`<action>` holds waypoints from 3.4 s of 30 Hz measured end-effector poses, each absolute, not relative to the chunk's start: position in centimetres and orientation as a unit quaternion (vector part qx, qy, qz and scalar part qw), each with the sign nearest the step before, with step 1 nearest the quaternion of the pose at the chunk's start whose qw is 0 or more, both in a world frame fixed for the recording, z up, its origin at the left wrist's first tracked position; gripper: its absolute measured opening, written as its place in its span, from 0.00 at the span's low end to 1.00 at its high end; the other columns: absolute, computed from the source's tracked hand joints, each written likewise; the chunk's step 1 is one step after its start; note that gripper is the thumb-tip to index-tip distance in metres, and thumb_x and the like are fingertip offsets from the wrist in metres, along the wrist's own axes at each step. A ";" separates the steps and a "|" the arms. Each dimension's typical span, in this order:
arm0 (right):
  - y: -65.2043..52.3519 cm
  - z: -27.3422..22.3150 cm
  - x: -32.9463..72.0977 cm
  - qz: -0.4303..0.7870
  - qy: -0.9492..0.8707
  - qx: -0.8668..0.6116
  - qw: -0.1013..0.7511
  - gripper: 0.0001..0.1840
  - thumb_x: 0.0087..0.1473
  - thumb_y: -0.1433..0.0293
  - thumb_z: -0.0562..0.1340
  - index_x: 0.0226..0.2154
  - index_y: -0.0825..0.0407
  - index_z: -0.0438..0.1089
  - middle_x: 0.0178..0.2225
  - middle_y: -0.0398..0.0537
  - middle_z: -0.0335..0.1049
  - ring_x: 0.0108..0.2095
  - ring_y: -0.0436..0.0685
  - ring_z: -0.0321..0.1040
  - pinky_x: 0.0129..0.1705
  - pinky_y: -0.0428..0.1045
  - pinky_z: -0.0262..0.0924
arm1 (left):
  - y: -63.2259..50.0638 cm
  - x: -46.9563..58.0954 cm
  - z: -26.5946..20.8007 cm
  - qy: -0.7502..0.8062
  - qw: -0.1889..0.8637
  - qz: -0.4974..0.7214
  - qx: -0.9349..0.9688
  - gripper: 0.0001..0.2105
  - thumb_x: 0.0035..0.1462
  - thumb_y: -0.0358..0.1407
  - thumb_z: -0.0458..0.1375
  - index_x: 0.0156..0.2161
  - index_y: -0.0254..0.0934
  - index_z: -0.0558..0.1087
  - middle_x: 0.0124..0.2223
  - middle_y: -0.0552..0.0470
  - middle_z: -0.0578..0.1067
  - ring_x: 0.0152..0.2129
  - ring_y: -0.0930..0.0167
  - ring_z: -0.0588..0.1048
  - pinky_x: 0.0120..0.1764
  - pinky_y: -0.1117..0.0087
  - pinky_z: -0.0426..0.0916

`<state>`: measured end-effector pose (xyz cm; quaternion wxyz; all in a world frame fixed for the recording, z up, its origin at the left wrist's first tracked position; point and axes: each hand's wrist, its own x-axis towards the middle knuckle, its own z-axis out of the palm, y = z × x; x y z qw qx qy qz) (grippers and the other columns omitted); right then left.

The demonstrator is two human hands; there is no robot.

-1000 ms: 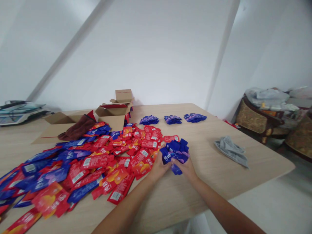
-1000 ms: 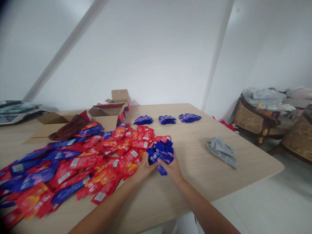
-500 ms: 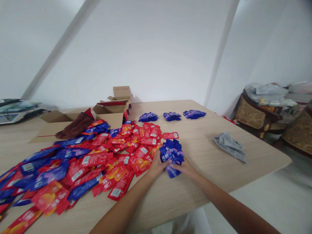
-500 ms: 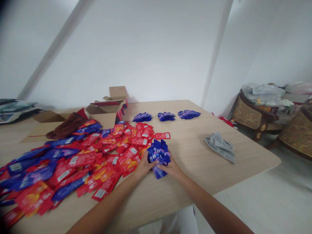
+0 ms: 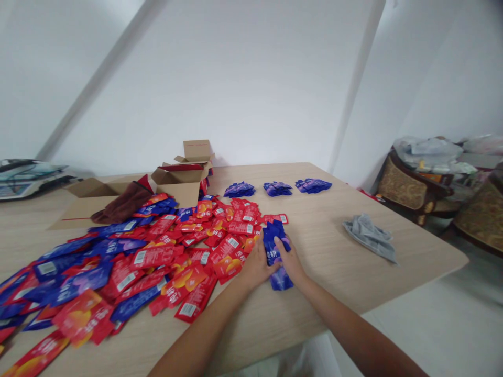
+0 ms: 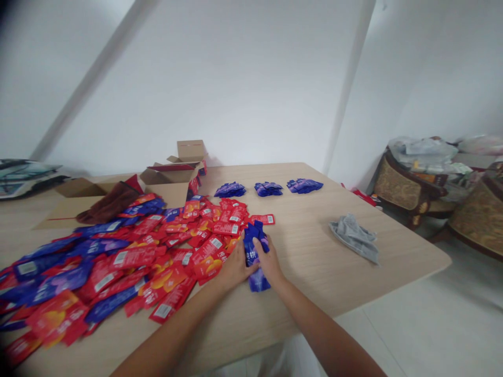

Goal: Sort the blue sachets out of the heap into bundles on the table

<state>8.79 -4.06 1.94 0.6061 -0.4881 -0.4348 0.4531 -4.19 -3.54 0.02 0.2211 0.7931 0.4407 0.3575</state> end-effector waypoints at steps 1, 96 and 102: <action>-3.9 2.0 8.6 0.443 -0.436 -0.494 0.608 0.23 0.46 0.52 0.62 0.41 0.48 0.67 0.35 0.44 0.72 0.34 0.56 0.70 0.32 0.48 0.65 | -3.4 -4.1 0.0 0.438 0.243 0.375 0.780 0.47 0.47 0.47 0.60 0.64 0.32 0.38 0.65 0.34 0.46 0.61 0.57 0.50 0.59 0.53 0.50; -0.4 1.9 11.7 0.527 -0.502 -0.463 0.506 0.26 0.49 0.52 0.59 0.46 0.49 0.67 0.42 0.49 0.74 0.45 0.59 0.70 0.50 0.58 0.62 | -1.5 -1.1 2.4 0.434 0.605 0.509 0.432 0.40 0.36 0.31 0.68 0.56 0.37 0.56 0.46 0.45 0.73 0.43 0.63 0.73 0.48 0.61 0.66; 0.6 1.0 12.8 0.404 -0.565 -0.531 0.485 0.28 0.49 0.48 0.56 0.43 0.53 0.69 0.42 0.54 0.73 0.47 0.61 0.67 0.54 0.60 0.56 | -2.1 -0.8 2.2 0.406 0.646 0.514 0.392 0.32 0.38 0.35 0.69 0.50 0.37 0.64 0.45 0.45 0.75 0.42 0.62 0.74 0.47 0.60 0.67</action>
